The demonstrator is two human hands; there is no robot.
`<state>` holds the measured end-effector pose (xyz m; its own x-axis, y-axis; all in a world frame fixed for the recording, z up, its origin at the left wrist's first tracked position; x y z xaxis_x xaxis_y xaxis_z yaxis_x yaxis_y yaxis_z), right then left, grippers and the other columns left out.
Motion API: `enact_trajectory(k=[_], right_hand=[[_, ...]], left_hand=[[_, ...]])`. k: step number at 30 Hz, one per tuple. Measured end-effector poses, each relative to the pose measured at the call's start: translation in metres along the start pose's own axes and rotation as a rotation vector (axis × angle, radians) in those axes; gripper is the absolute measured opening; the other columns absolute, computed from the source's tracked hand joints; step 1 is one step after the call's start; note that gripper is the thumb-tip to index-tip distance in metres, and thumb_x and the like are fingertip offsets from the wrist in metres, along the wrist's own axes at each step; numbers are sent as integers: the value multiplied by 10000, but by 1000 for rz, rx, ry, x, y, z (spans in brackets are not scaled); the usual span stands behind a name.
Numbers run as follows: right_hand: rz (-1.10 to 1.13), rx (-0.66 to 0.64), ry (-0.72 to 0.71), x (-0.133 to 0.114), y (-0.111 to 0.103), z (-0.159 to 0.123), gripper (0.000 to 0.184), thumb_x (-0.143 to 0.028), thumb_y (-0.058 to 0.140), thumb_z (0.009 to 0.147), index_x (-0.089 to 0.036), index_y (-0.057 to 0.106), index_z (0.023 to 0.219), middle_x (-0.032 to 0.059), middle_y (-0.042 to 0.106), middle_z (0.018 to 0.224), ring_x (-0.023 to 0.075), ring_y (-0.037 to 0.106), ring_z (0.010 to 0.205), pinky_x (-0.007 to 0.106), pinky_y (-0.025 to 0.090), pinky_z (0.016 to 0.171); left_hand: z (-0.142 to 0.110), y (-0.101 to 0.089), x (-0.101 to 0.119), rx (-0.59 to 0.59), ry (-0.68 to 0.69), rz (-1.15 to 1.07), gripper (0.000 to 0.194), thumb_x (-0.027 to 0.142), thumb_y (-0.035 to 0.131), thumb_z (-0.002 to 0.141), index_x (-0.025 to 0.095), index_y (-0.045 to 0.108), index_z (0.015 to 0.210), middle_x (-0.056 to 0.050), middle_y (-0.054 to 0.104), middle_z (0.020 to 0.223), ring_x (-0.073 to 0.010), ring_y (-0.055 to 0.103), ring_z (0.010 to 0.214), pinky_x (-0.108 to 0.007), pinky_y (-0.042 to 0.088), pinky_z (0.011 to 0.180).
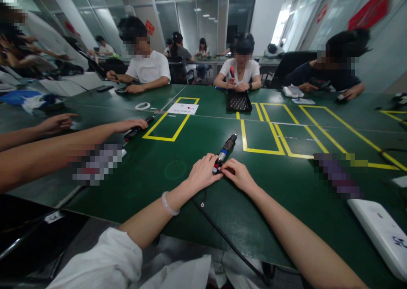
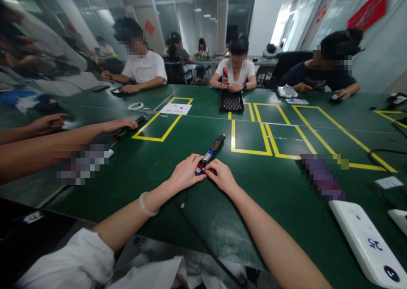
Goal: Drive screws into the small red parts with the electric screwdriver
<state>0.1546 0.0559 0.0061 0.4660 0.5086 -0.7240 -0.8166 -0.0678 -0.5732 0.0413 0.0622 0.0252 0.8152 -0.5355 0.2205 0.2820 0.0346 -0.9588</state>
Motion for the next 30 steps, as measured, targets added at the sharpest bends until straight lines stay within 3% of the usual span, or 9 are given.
enact_trajectory(k=[11, 18, 23, 30], right_hand=[[-5, 14, -3, -4, -3, -1, 98, -252, 561, 887, -216, 647, 914, 51, 590, 935, 151, 557, 705, 285, 442, 671], [-12, 34, -7, -3, -9, -2, 102, -215, 535, 899, -207, 633, 923, 48, 575, 944, 144, 544, 731, 270, 435, 692], [-15, 10, 7, 1, -7, -1, 104, -196, 524, 902, -193, 628, 912, 40, 576, 938, 119, 532, 698, 245, 425, 661], [-27, 1, 31, 6, -5, -3, 101, -202, 536, 898, -198, 635, 918, 35, 577, 959, 113, 543, 713, 241, 426, 668]], left_hand=[[1, -1, -1, 26, -16, 4, 549, 436, 565, 852, 247, 404, 1341, -100, 508, 1186, -261, 555, 1040, -371, 463, 856], [5, -8, -19, 8, -20, 72, 584, 444, 601, 837, 255, 398, 1351, -97, 495, 1225, -251, 541, 1066, -348, 449, 881], [10, -19, -69, 8, -140, 176, 591, 455, 604, 831, 257, 415, 1354, -101, 493, 1250, -262, 538, 1074, -351, 459, 861], [2, -42, -188, -8, -482, 185, 612, 511, 541, 845, 239, 420, 1380, -125, 474, 1323, -305, 511, 1172, -394, 466, 900]])
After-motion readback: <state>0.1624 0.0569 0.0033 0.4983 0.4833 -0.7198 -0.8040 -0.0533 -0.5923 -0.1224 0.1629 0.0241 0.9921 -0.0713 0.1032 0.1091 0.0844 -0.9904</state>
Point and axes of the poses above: each hand's wrist, its own z-axis towards the middle knuckle, its own y-axis out of the palm, x = y × z, the point moved 9 cm from there along z, towards the middle knuckle
